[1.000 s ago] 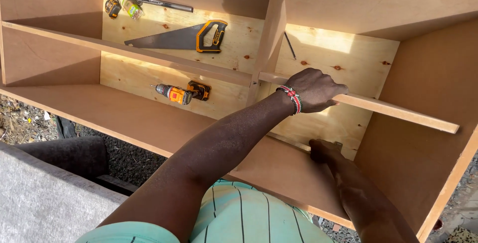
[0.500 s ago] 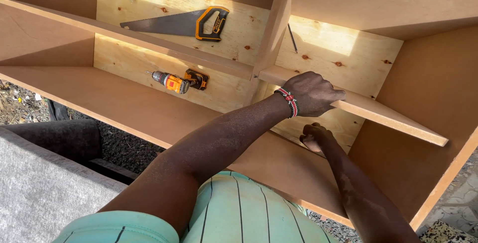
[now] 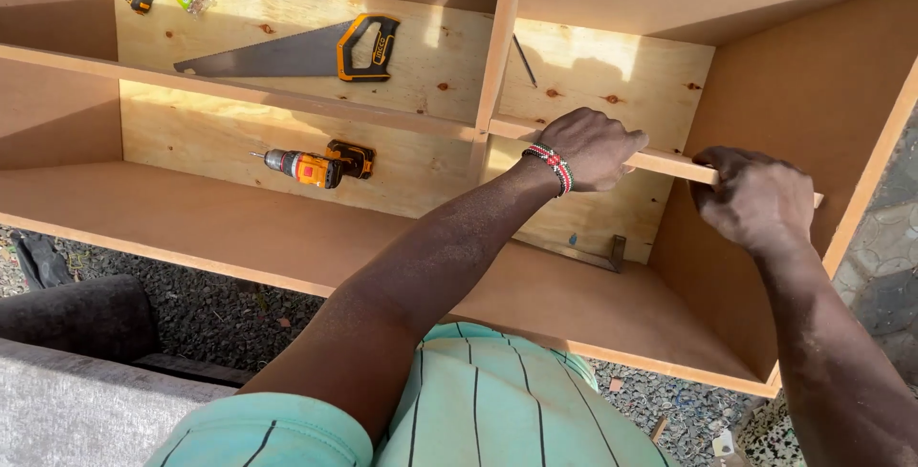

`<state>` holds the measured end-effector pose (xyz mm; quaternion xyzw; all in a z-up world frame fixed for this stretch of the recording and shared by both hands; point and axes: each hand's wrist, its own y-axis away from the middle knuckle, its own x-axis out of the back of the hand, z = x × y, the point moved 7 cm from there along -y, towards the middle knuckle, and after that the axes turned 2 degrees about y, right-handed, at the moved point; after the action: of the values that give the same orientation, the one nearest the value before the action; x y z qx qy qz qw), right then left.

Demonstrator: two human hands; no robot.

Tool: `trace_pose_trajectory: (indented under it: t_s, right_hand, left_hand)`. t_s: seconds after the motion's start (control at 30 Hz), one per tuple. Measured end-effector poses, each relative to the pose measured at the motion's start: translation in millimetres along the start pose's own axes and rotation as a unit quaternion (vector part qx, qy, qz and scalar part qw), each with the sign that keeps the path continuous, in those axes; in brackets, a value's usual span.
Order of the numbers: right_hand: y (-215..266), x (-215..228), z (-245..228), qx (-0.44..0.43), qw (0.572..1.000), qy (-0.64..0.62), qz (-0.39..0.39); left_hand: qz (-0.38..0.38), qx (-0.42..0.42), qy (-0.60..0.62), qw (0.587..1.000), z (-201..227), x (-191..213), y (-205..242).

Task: Positioning and securing wooden boards into a larger furniture frame using a power drill

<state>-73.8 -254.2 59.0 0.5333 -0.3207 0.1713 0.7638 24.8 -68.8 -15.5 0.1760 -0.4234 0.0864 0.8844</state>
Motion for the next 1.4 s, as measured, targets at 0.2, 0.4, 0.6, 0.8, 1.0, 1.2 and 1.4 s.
trace_pose_trajectory:
  t_s: [0.2, 0.4, 0.6, 0.8, 1.0, 1.2, 1.4]
  right_hand:
    - [-15, -5, 11, -0.002, 0.997, -0.008, 0.075]
    - [-28, -6, 10, 0.036, 0.991, -0.009, 0.125]
    - [-31, 8, 4, 0.018, 0.996, -0.020, 0.082]
    - [-14, 35, -2, 0.086, 0.995, -0.031, 0.040]
    - [-60, 20, 32, 0.209, 0.957, 0.199, 0.035]
    - [-31, 43, 45, 0.168, 0.950, 0.257, 0.054]
    - [-36, 35, 45, 0.183, 0.967, 0.171, 0.056]
  left_hand:
    - [-0.046, 0.015, 0.069, 0.996, -18, 22, -3]
    - [-0.246, 0.128, -0.267, 0.923, -120, 40, 79]
    - [0.006, 0.016, -0.191, 0.981, -133, 51, 95]
    - [0.064, 0.005, -0.167, 0.984, -176, 23, 90]
    - [-0.050, 0.047, -0.241, 0.968, -179, 40, 99]
    - [-0.048, 0.014, -0.240, 0.969, -168, 38, 113]
    - [-0.096, 0.020, -0.207, 0.973, -159, 42, 121]
